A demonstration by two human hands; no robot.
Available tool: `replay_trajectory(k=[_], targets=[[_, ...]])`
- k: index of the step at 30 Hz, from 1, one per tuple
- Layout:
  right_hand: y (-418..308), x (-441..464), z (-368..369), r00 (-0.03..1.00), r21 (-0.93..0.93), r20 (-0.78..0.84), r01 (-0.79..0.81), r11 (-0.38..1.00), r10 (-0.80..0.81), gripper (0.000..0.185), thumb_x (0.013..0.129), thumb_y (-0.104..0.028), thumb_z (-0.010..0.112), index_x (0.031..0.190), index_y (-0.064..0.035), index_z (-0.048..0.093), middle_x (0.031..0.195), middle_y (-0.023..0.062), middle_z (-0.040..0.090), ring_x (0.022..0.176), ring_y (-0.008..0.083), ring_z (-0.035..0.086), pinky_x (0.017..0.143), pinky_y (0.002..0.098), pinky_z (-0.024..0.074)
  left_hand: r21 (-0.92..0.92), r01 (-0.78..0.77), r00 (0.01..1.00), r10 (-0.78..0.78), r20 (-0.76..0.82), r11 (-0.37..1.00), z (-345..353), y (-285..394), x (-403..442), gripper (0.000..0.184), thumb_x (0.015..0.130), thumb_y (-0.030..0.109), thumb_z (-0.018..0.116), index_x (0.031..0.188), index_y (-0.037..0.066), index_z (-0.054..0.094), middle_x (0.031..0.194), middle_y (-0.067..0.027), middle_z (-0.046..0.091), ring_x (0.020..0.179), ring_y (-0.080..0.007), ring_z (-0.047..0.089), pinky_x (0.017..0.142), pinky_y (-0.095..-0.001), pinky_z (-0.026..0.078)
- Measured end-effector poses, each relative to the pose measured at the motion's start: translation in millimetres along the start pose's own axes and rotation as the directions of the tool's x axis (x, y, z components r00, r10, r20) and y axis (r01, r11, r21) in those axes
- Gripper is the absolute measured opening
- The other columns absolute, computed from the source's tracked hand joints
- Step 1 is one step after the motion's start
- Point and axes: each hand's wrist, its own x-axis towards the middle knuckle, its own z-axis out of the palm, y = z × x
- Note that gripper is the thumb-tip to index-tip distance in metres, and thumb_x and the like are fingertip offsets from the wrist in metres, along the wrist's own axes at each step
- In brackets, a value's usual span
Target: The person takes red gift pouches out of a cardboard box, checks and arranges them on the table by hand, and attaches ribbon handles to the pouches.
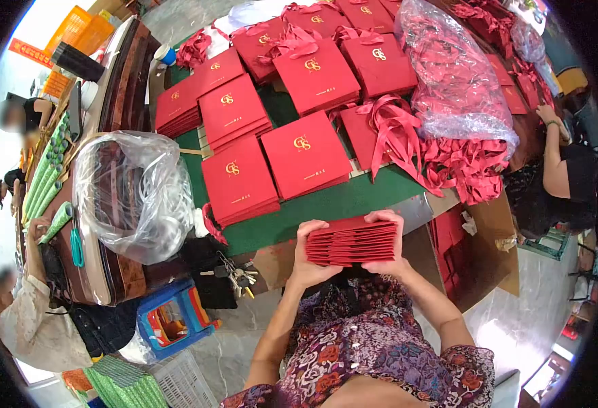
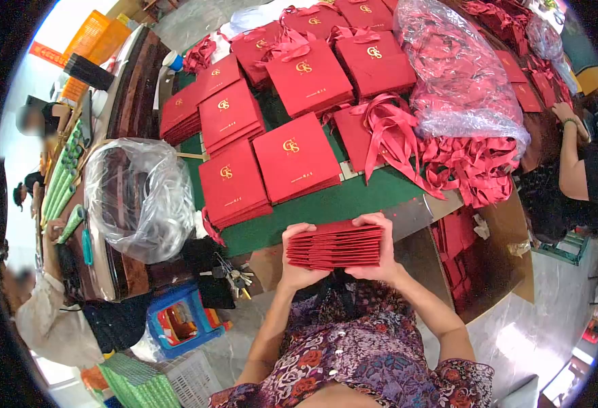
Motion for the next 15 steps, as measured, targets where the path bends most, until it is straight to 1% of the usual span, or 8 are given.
replay_trajectory(k=[1,2,3,4,6,10,13,15], targets=[[-4,3,-4,0.997,-0.039,0.073,-0.016,0.999,0.019,0.097,0.057,-0.04,0.089,0.127,-0.0011,0.035,0.113,0.0145,0.049,0.103,0.0257,0.048,0.093,0.0401,0.0393,0.0,0.001,1.0,-0.001,0.001,1.0,1,-1,-2,0.094,0.05,0.014,0.088,0.129,0.004,0.038,0.121,-0.0106,0.048,0.114,-0.0232,0.048,0.098,-0.0376,0.041],[-6,3,-7,0.996,-0.071,0.093,0.021,0.997,-0.015,0.1,0.055,-0.032,0.091,0.131,-0.0013,0.033,0.117,0.0152,0.048,0.107,0.0268,0.048,0.095,0.0399,0.0391,-0.051,0.046,0.999,-0.046,-0.004,0.998,1,-2,-6,0.102,0.051,0.016,0.089,0.134,0.004,0.032,0.127,-0.0125,0.045,0.117,-0.0241,0.047,0.1,-0.0388,0.041],[-5,1,-9,0.996,-0.071,0.093,0.017,0.997,-0.01,0.1,0.055,-0.032,0.091,0.131,-0.0013,0.033,0.117,0.0152,0.048,0.107,0.0268,0.048,0.095,0.0399,0.0391,-0.102,0.092,0.996,-0.093,-0.008,0.991,2,0,-7,0.11,0.052,0.018,0.09,0.14,0.004,0.025,0.133,-0.0144,0.042,0.121,-0.0251,0.045,0.102,-0.04,0.04],[-3,0,-10,0.996,-0.105,0.088,0.005,0.994,0.005,0.1,0.056,-0.03,0.091,0.132,-0.0016,0.033,0.118,0.0157,0.049,0.108,0.0273,0.049,0.095,0.0399,0.0395,-0.102,0.094,0.995,-0.095,-0.011,0.99,2,1,-8,0.11,0.052,0.018,0.09,0.14,0.004,0.025,0.133,-0.0144,0.042,0.121,-0.0251,0.045,0.102,-0.04,0.04],[-3,0,-10,0.997,-0.118,0.068,-0.036,0.992,0.044,0.096,0.057,-0.025,0.091,0.131,-0.0019,0.035,0.118,0.0167,0.05,0.108,0.0281,0.051,0.095,0.04,0.0413,-0.08,0.052,0.998,-0.055,-0.033,0.995,1,9,-9,0.125,0.053,0.023,0.092,0.147,0.006,0.01,0.143,-0.0185,0.032,0.127,-0.0277,0.041,0.104,-0.0422,0.038],[1,-3,-9,0.996,-0.171,0.085,-0.024,0.985,0.039,0.091,0.057,-0.03,0.09,0.126,-0.0027,0.037,0.115,0.014,0.051,0.107,0.0258,0.049,0.098,0.0404,0.0393,-0.124,-0.004,0.995,-0.009,-0.104,0.992,7,27,-8,0.13,0.053,0.026,0.093,0.148,0.006,0.007,0.147,-0.0211,0.026,0.128,-0.0297,0.04,0.104,-0.0426,0.038],[1,-5,-11,0.992,-0.143,0.109,-0.049,0.989,0.065,0.089,0.058,-0.029,0.09,0.125,-0.0028,0.037,0.118,0.0142,0.051,0.109,0.0261,0.048,0.098,0.0404,0.0387,-0.028,0.001,0.989,-0.006,-0.148,1.0,8,27,-6,0.131,0.052,0.026,0.094,0.148,0.005,0.007,0.144,-0.0198,0.029,0.127,-0.0294,0.04,0.105,-0.0419,0.037],[-7,2,-14,0.987,-0.131,0.142,-0.059,0.99,0.077,0.085,0.059,-0.027,0.09,0.123,-0.0027,0.039,0.118,0.0145,0.051,0.11,0.0267,0.049,0.098,0.0406,0.0395,0.136,0.022,0.99,-0.003,-0.14,0.99,6,30,-3,0.121,0.053,0.025,0.093,0.144,0.004,0.017,0.131,-0.0163,0.039,0.118,-0.0275,0.045,0.101,-0.04,0.039]])
